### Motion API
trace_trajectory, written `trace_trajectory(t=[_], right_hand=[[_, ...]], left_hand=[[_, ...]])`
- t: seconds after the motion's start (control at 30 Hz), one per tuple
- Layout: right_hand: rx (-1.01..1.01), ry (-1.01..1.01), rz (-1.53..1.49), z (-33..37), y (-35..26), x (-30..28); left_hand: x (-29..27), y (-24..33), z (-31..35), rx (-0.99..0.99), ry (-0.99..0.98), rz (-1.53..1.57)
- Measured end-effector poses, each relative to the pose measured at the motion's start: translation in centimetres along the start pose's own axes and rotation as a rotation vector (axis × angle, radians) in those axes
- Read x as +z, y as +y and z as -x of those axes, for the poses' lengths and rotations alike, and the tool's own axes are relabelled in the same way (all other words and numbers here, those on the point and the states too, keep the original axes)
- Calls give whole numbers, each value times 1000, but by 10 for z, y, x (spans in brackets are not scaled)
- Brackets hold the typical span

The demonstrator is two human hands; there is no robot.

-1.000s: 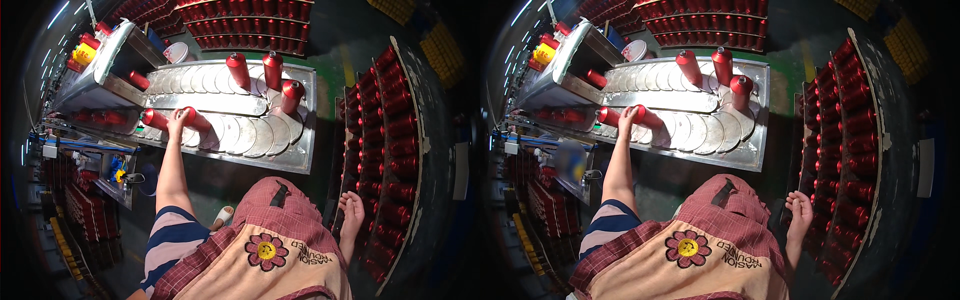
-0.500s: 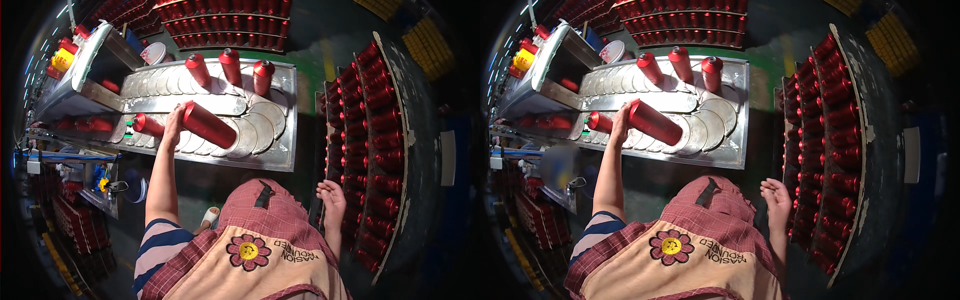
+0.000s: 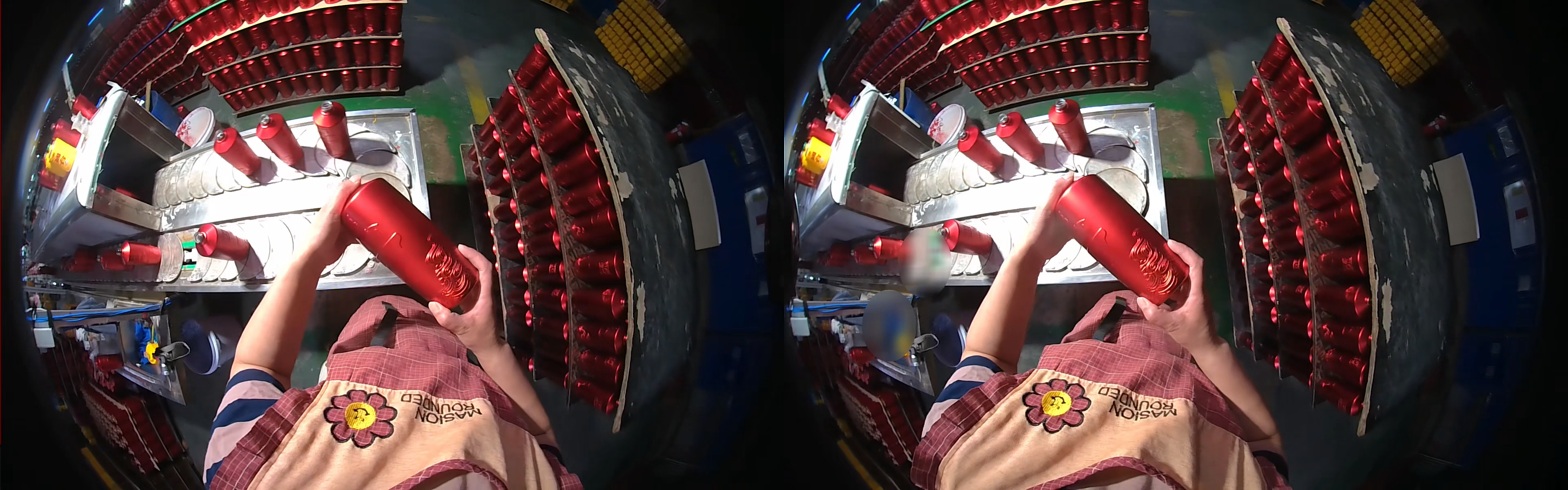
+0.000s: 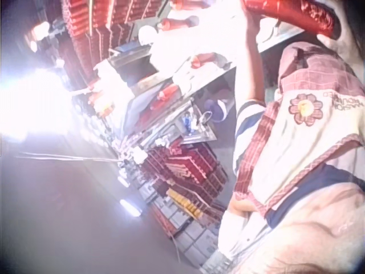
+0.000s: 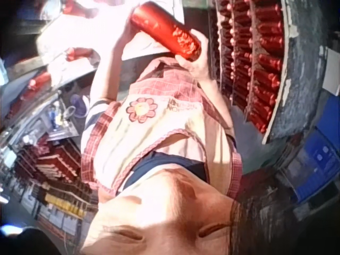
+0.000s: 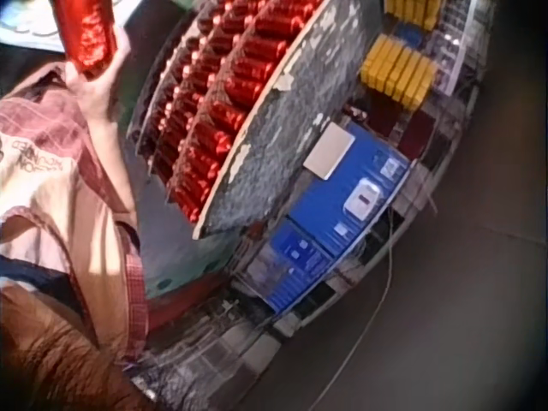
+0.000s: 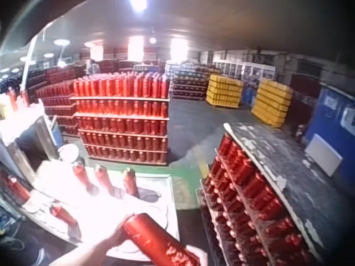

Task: The recorder takes red metallic bottles from a conveyor belt and stacks them onto a pallet, using a wooden divider board between layers.

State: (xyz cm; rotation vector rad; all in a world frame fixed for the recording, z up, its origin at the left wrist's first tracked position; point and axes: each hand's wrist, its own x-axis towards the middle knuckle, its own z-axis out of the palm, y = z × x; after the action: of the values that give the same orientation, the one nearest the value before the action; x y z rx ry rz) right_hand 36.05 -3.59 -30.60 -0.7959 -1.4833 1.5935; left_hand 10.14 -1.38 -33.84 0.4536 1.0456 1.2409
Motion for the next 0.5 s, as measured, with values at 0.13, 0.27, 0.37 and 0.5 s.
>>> trace_trajectory(t=[0.13, 0.27, 0.37, 0.5], right_hand=[[122, 76, -214, 3, -6, 3], [500, -22, -517, 17, 17, -5], [532, -16, -592, 22, 20, -1], [531, -34, -576, 23, 23, -1]], left_hand=[[25, -1, 0, 105, -265, 309], [43, -17, -9, 207, -353, 599], [50, -38, -13, 235, -316, 796], [56, -50, -11, 232, -389, 875]])
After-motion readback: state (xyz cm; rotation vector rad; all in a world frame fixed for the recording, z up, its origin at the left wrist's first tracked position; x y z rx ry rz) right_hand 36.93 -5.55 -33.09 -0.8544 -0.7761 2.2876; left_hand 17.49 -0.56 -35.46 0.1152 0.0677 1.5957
